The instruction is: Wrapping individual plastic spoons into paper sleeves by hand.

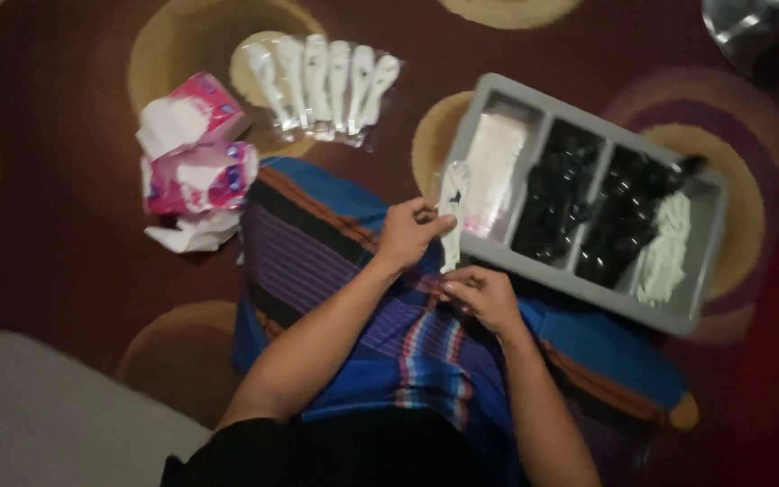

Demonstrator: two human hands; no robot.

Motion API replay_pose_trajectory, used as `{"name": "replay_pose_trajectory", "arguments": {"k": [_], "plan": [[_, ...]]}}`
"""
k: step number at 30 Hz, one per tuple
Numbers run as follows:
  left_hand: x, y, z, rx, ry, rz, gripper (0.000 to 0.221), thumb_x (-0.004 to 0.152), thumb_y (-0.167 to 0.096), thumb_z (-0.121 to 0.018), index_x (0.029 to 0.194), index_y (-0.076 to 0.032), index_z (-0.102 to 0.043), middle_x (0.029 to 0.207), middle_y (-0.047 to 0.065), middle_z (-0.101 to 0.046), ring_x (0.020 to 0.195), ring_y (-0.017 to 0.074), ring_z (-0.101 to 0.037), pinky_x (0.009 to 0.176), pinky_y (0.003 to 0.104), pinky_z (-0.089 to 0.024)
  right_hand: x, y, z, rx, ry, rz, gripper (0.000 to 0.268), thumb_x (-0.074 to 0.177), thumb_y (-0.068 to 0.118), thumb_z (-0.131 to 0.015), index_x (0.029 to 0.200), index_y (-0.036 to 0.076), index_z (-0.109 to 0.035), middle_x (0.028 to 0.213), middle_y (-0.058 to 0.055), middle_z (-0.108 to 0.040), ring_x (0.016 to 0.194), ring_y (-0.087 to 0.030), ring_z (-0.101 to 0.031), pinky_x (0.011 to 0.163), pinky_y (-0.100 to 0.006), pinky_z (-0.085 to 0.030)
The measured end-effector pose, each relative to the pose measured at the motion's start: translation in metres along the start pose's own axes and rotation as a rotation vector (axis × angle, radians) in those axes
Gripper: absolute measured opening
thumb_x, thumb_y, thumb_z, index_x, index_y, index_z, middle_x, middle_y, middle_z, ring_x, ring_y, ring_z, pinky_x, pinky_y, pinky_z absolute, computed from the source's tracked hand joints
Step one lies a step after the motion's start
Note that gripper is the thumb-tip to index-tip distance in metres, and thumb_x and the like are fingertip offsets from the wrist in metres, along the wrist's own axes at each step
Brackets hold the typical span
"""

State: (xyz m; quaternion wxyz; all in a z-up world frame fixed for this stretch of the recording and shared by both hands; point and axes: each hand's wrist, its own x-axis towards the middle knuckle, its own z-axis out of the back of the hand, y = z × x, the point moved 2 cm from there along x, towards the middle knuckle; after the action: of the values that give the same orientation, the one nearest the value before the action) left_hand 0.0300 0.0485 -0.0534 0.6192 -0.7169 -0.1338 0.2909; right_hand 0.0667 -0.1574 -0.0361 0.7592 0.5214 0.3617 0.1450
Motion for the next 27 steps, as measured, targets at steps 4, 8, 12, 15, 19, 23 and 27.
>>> {"name": "replay_pose_trajectory", "arguments": {"k": [4, 8, 12, 15, 19, 23, 27], "plan": [[0.016, -0.033, 0.030, -0.168, -0.098, -0.014, 0.026, 0.081, -0.017, -0.090, 0.097, -0.005, -0.073, 0.084, 0.011, -0.076, 0.077, 0.0160, -0.071, 0.071, 0.032, -0.060, 0.006, -0.013, -0.007, -0.052, 0.038, 0.000, 0.027, 0.077, 0.010, -0.088, 0.103, 0.001, -0.082, 0.077, -0.021, -0.077, 0.063, -0.022, -0.070, 0.053, -0.032, -0.054], [0.048, -0.081, 0.100, -0.037, -0.260, -0.103, 0.032, 0.077, -0.022, -0.092, 0.095, -0.005, -0.073, 0.078, 0.010, -0.074, 0.075, 0.0192, -0.072, 0.069, 0.036, -0.060, 0.019, -0.046, -0.011, -0.021, 0.141, -0.047, 0.028, 0.080, 0.009, -0.087, 0.105, 0.000, -0.080, 0.082, -0.021, -0.079, 0.068, -0.025, -0.074, 0.061, -0.037, -0.060], [0.127, -0.048, 0.187, 0.060, -0.439, -0.065, 0.046, 0.079, -0.042, -0.092, 0.107, -0.011, -0.073, 0.085, 0.004, -0.076, 0.080, 0.0185, -0.076, 0.077, 0.039, -0.059, 0.031, -0.060, -0.019, 0.022, 0.203, -0.129, 0.016, 0.086, 0.005, -0.081, 0.100, -0.004, -0.078, 0.077, -0.024, -0.078, 0.061, -0.030, -0.076, 0.053, -0.036, -0.061], [0.147, -0.049, 0.226, 0.026, -0.556, 0.014, 0.029, 0.073, -0.032, -0.091, 0.092, -0.015, -0.076, 0.073, 0.002, -0.074, 0.065, 0.0162, -0.076, 0.060, 0.031, -0.063, 0.040, -0.055, -0.024, 0.042, 0.170, -0.115, 0.013, 0.090, 0.003, -0.076, 0.096, -0.008, -0.075, 0.067, -0.024, -0.073, 0.044, -0.027, -0.069, 0.040, -0.036, -0.055], [0.190, -0.032, 0.223, 0.071, -0.493, 0.000, 0.032, 0.072, -0.032, -0.093, 0.093, -0.013, -0.078, 0.074, 0.008, -0.074, 0.069, 0.0189, -0.076, 0.061, 0.035, -0.062, 0.041, -0.035, -0.028, 0.031, 0.130, -0.129, 0.013, 0.091, 0.005, -0.075, 0.095, -0.007, -0.074, 0.062, -0.023, -0.071, 0.037, -0.025, -0.064, 0.033, -0.033, -0.051], [0.207, -0.065, 0.163, 0.301, -0.188, 0.022, 0.038, 0.073, -0.017, -0.076, 0.107, 0.000, -0.072, 0.084, 0.008, -0.074, 0.069, 0.0155, -0.069, 0.063, 0.025, -0.058, 0.035, -0.011, -0.032, 0.040, 0.130, -0.203, 0.016, 0.090, 0.009, -0.074, 0.087, -0.006, -0.072, 0.062, -0.012, -0.066, 0.041, -0.017, -0.054, 0.041, -0.027, -0.044], [0.265, -0.024, 0.117, 0.585, -0.111, -0.132, 0.031, 0.068, -0.023, -0.087, 0.093, -0.008, -0.074, 0.087, 0.010, -0.074, 0.078, 0.0238, -0.071, 0.075, 0.035, -0.060, 0.034, -0.016, -0.029, 0.087, 0.131, -0.195, 0.015, 0.091, 0.009, -0.073, 0.088, -0.006, -0.072, 0.059, -0.013, -0.067, 0.040, -0.018, -0.055, 0.040, -0.027, -0.044]]}}
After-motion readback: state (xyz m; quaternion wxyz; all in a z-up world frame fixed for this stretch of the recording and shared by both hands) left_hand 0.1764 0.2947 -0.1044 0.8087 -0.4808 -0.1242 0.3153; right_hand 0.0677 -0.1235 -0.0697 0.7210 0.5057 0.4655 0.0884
